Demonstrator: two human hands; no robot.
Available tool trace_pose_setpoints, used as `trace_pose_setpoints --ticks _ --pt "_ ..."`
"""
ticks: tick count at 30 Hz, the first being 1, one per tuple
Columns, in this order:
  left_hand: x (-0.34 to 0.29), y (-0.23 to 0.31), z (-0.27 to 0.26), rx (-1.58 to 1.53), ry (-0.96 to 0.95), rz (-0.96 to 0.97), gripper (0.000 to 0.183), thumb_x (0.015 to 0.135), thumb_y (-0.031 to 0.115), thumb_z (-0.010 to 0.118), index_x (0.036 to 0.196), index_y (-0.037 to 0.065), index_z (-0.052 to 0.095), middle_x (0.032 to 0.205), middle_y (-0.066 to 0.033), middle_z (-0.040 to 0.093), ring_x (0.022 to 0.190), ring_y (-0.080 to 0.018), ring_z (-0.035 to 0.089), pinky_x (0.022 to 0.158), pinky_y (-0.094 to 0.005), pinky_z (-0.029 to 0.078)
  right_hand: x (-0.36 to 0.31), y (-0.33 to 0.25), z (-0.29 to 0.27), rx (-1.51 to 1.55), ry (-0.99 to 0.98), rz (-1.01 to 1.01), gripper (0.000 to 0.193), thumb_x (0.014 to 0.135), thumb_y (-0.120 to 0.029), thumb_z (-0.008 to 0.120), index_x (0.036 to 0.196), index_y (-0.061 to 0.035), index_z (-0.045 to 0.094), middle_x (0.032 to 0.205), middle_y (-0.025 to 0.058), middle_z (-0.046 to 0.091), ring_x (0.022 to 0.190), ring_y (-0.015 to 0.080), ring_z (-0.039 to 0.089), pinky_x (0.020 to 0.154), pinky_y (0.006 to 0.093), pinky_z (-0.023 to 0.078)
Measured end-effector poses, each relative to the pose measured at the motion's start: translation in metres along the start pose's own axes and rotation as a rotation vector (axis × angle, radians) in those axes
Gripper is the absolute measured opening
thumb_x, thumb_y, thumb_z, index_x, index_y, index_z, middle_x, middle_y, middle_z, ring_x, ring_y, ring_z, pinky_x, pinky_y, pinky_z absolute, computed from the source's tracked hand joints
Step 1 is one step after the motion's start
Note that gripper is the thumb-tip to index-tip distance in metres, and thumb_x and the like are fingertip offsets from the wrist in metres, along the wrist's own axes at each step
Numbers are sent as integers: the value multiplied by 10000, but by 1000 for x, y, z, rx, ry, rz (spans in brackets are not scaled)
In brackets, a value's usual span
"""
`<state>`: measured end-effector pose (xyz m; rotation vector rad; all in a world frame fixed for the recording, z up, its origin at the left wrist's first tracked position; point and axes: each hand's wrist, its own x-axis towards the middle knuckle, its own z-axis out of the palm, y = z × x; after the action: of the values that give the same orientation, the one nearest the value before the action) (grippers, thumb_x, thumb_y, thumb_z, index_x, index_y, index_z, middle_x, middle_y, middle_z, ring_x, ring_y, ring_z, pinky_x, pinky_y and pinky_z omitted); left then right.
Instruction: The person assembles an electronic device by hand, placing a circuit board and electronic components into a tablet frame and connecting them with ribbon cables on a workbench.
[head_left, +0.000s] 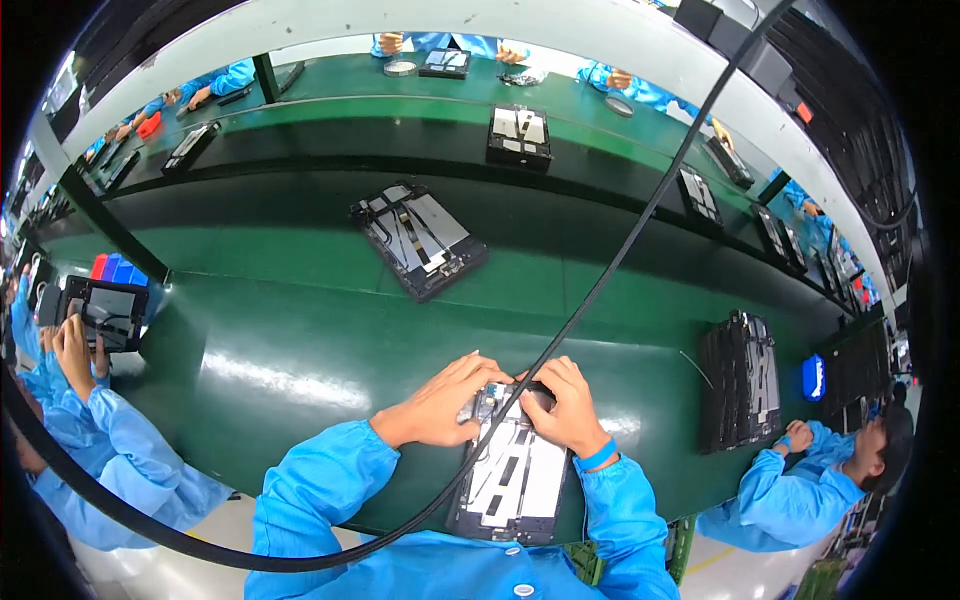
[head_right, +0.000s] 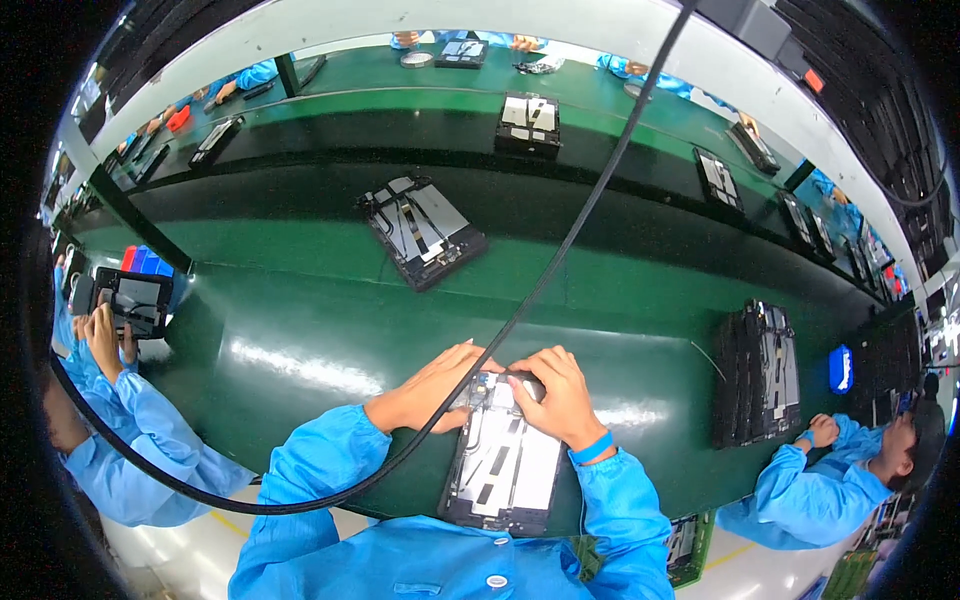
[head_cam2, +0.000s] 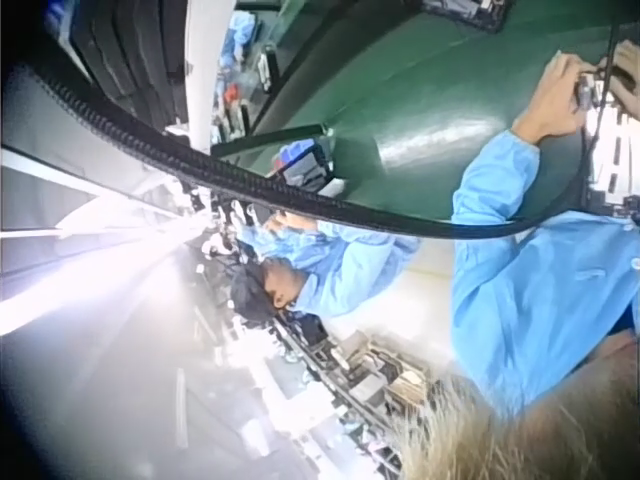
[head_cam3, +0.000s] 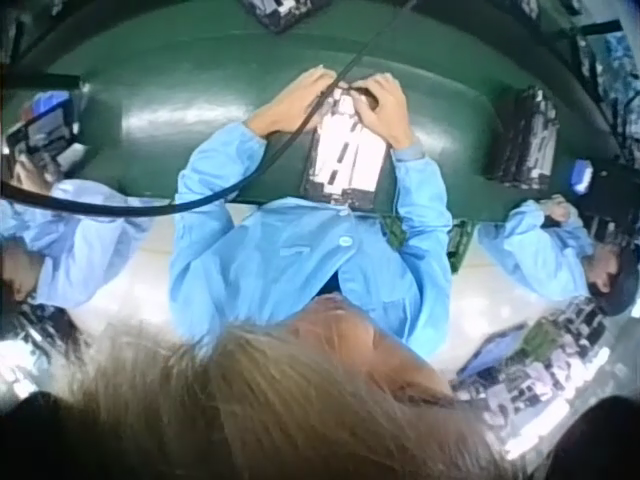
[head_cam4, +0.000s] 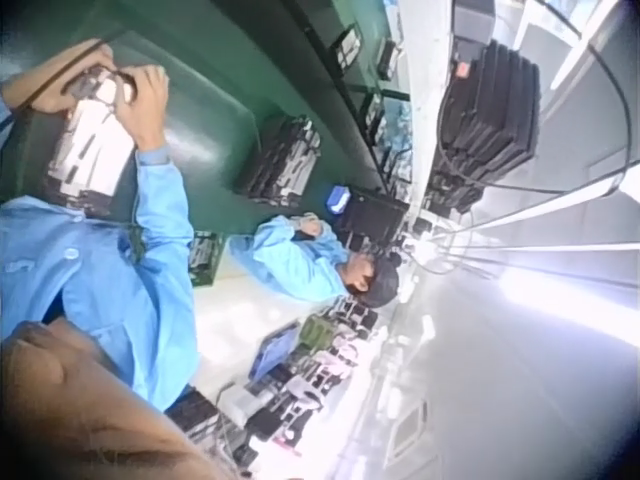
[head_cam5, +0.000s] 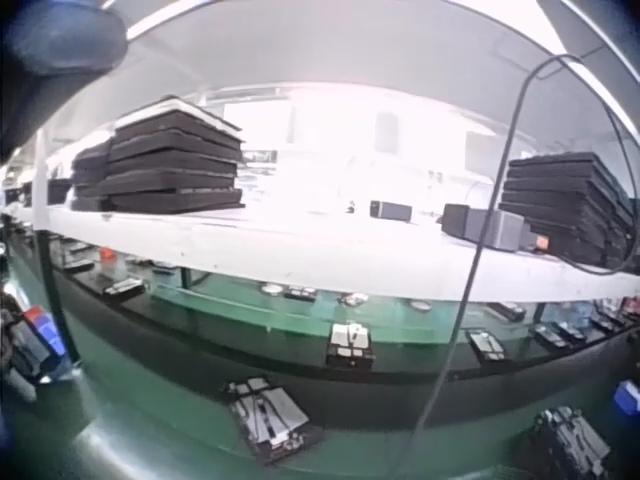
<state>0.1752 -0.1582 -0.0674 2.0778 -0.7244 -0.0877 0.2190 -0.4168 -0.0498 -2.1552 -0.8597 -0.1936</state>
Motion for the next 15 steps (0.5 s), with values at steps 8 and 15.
trace_pose_setpoints --ticks 8,15 --pt "-4 9 -7 -5 -50 25 915 786 81 775 1645 110 461 1555 -207 517 1510 -428 455 1372 -606 191 -7 4 -2 -67 -11 -89 156 841 -127 859 933 -73 746 878 78 556 888 304 534 821 428 439" --pt "-5 8 -9 -52 -82 32 957 803 66 779 1689 122 422 1663 -183 489 1575 -427 396 1377 -606 178 -11 -4 -6 -4 -74 -93 219 816 -164 890 948 -84 734 968 107 561 958 328 544 848 440 439"
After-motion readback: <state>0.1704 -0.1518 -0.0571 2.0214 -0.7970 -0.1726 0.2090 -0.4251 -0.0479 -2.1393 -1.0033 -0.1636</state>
